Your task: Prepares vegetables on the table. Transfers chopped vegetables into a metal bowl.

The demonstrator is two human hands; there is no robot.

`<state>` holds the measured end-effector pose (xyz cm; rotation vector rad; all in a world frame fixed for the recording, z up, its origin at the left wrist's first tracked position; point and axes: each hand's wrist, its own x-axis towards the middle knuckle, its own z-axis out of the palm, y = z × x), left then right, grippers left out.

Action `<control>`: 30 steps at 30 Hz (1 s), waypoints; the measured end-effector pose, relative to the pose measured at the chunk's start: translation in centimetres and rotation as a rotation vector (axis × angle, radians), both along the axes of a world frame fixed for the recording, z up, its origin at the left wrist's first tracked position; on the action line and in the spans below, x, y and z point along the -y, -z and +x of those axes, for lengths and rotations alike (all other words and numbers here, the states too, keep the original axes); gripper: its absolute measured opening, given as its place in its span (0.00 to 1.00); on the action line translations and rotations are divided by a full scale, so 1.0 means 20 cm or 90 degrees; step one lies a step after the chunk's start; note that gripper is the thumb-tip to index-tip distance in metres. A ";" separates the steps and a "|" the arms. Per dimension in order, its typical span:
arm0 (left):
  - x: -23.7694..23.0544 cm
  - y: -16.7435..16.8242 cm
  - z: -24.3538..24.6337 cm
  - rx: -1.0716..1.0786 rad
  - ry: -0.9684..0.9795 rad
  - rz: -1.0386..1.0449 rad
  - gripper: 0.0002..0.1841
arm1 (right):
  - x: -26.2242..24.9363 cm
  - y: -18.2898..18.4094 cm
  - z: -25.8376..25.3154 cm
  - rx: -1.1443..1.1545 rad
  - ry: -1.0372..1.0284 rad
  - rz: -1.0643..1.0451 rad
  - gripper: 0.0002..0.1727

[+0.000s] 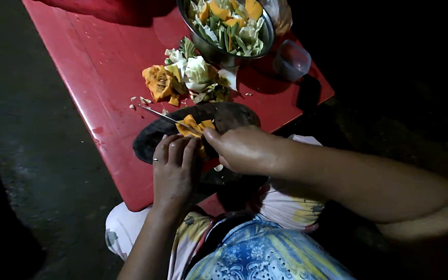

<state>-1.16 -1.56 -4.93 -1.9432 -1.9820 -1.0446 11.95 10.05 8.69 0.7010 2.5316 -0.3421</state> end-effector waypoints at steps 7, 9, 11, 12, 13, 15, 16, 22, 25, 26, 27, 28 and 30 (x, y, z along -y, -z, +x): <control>0.00 0.00 0.00 0.003 0.015 0.018 0.18 | 0.00 0.14 0.00 -0.033 0.059 -0.039 0.36; 0.00 0.00 0.00 0.011 0.015 0.016 0.18 | -0.01 0.14 0.01 -0.037 0.061 -0.056 0.31; 0.00 0.00 -0.01 0.026 0.011 0.016 0.19 | -0.04 0.14 0.04 -0.041 0.053 -0.070 0.30; 0.00 0.00 0.00 0.028 0.005 0.018 0.19 | -0.04 0.13 0.06 -0.049 0.055 -0.074 0.28; 0.00 -0.01 0.00 0.026 -0.004 0.016 0.20 | -0.04 0.11 0.08 -0.063 0.060 -0.073 0.25; 0.01 0.00 0.00 0.023 -0.013 0.006 0.20 | -0.03 0.07 0.12 -0.104 0.071 -0.064 0.21; 0.01 0.00 0.00 0.021 -0.013 0.001 0.20 | -0.02 0.04 0.13 -0.118 0.073 -0.053 0.20; 0.01 -0.01 0.01 0.024 -0.011 -0.020 0.20 | 0.03 -0.01 0.17 -0.111 0.069 -0.022 0.20; 0.00 0.00 0.01 0.013 -0.016 -0.010 0.19 | 0.05 0.03 0.17 -0.099 0.063 0.001 0.21; 0.00 0.00 0.01 0.010 -0.019 -0.011 0.19 | 0.06 0.04 0.16 -0.097 0.058 0.012 0.20; 0.00 0.00 0.01 0.006 -0.021 -0.010 0.19 | 0.08 0.04 0.16 -0.094 0.057 0.021 0.20; 0.00 0.00 0.01 0.004 -0.022 -0.010 0.19 | 0.10 0.04 0.16 -0.091 0.057 0.032 0.20; 0.00 0.00 0.00 0.002 -0.020 -0.006 0.19 | 0.12 0.04 0.15 -0.082 0.057 0.046 0.22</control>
